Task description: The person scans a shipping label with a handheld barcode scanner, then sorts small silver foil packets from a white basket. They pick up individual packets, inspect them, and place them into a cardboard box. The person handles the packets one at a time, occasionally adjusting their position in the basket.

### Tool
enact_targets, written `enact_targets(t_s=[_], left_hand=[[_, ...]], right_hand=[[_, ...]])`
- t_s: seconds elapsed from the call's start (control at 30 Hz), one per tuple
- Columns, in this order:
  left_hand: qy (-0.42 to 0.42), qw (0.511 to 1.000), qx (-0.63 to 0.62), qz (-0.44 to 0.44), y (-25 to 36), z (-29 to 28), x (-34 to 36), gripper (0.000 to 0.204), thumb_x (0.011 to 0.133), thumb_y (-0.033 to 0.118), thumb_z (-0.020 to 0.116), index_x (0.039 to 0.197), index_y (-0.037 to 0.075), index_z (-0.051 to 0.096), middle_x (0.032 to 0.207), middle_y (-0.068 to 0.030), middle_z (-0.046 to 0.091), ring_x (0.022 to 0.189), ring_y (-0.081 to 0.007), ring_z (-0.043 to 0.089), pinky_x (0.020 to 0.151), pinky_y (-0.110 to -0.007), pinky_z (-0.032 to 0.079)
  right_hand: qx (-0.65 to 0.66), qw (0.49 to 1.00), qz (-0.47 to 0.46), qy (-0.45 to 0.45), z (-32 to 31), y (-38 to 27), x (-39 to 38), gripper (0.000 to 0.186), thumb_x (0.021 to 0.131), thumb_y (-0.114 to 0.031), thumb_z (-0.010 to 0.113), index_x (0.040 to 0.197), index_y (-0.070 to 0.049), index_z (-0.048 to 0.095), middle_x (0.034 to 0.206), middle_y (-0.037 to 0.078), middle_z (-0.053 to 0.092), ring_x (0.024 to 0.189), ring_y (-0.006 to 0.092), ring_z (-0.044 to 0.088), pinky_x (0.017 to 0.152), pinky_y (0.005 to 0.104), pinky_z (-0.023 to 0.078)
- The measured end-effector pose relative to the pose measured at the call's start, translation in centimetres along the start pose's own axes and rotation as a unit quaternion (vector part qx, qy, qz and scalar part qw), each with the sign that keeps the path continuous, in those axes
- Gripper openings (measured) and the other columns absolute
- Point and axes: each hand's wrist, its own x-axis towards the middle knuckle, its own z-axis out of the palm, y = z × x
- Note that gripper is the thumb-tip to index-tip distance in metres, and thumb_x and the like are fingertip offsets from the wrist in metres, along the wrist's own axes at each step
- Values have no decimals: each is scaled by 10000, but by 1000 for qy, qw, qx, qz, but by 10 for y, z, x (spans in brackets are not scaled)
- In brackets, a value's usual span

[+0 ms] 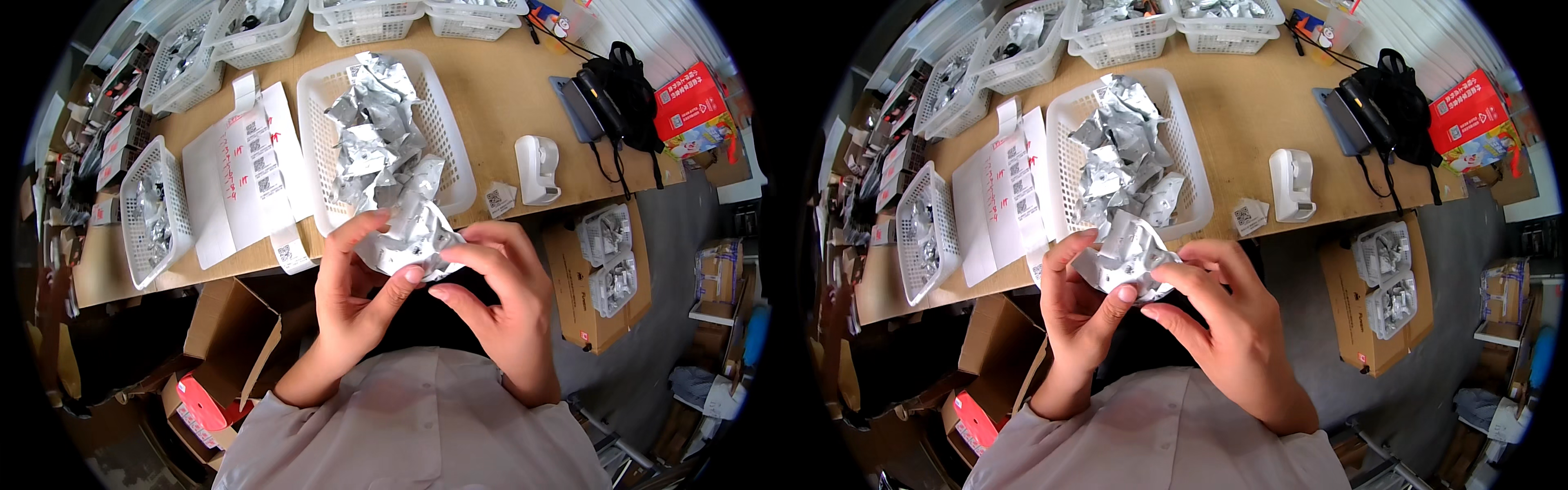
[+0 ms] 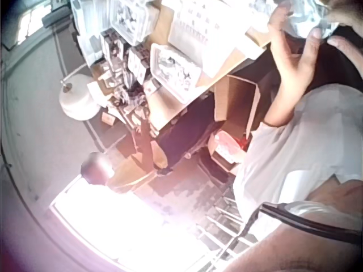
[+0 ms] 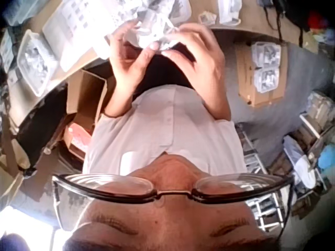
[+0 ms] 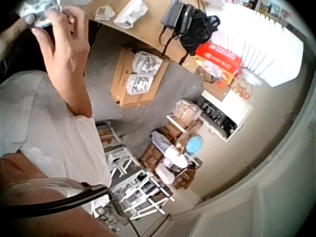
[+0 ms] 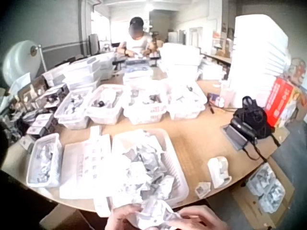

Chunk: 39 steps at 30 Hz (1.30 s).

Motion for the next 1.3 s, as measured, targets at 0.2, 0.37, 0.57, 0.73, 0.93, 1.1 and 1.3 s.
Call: enact_targets(t_s=[0.2, 0.37, 0.57, 0.73, 0.93, 1.1, 1.3], left_hand=[[-67, 976, 196, 68, 5, -10, 0, 192, 1013, 48, 806, 1200, 8, 794, 1210, -100, 779, 1066, -241, 636, 887, -356, 575], [-90, 948, 287, 106, 7, -12, 2, 213, 1023, 137, 811, 1185, 0, 822, 1117, -85, 803, 1049, -244, 603, 877, -360, 539], [-129, 928, 340, 77, 3, -20, -4, 239, 979, 245, 857, 1072, 30, 812, 837, -93, 577, 760, -246, 613, 632, -383, 526], [-206, 962, 161, 73, -20, -34, -5, 496, 935, 514, 864, 950, 26, 775, 1111, -142, 606, 877, -239, 625, 711, -350, 527], [-287, 956, -63, -25, -33, -35, -5, 402, 822, 238, 983, 1086, 31, 762, 1311, -143, 637, 1169, -259, 637, 989, -386, 520], [-336, 940, -22, -52, -37, -43, -5, 350, 782, 59, 942, 1081, 19, 764, 1167, -121, 727, 1045, -243, 685, 881, -359, 548], [-341, 940, -16, -15, -41, -37, -1, 266, 765, 51, 934, 804, 17, 673, 837, -99, 698, 764, -250, 645, 629, -343, 465]], right_hand=[[-55, 998, 17, -42, 2, -7, -3, 265, 874, -85, 914, 1071, -44, 742, 1048, 104, 660, 834, 267, 694, 711, 404, 577], [28, 997, 61, -48, 14, 0, -11, 218, 871, -46, 903, 1009, -29, 734, 1009, 86, 617, 817, 230, 647, 696, 367, 532], [133, 986, 63, -79, 11, 18, -20, 168, 877, 21, 875, 949, -28, 731, 1041, 86, 572, 864, 220, 604, 727, 343, 498], [292, 937, 115, -156, 7, 22, -32, 125, 945, 37, 812, 991, 5, 700, 1038, 80, 556, 879, 187, 591, 762, 320, 516], [395, 879, 177, -201, 5, 32, -38, 65, 1045, 59, 700, 1004, 19, 668, 1031, 63, 565, 891, 150, 585, 811, 295, 525], [342, 903, 168, -197, 4, 31, -44, 76, 1029, 68, 712, 997, 16, 666, 1019, 51, 560, 894, 144, 582, 795, 287, 511], [413, 887, 118, -169, 6, 28, -55, 97, 986, 38, 770, 970, -6, 685, 1051, 61, 590, 910, 172, 580, 787, 291, 494]])
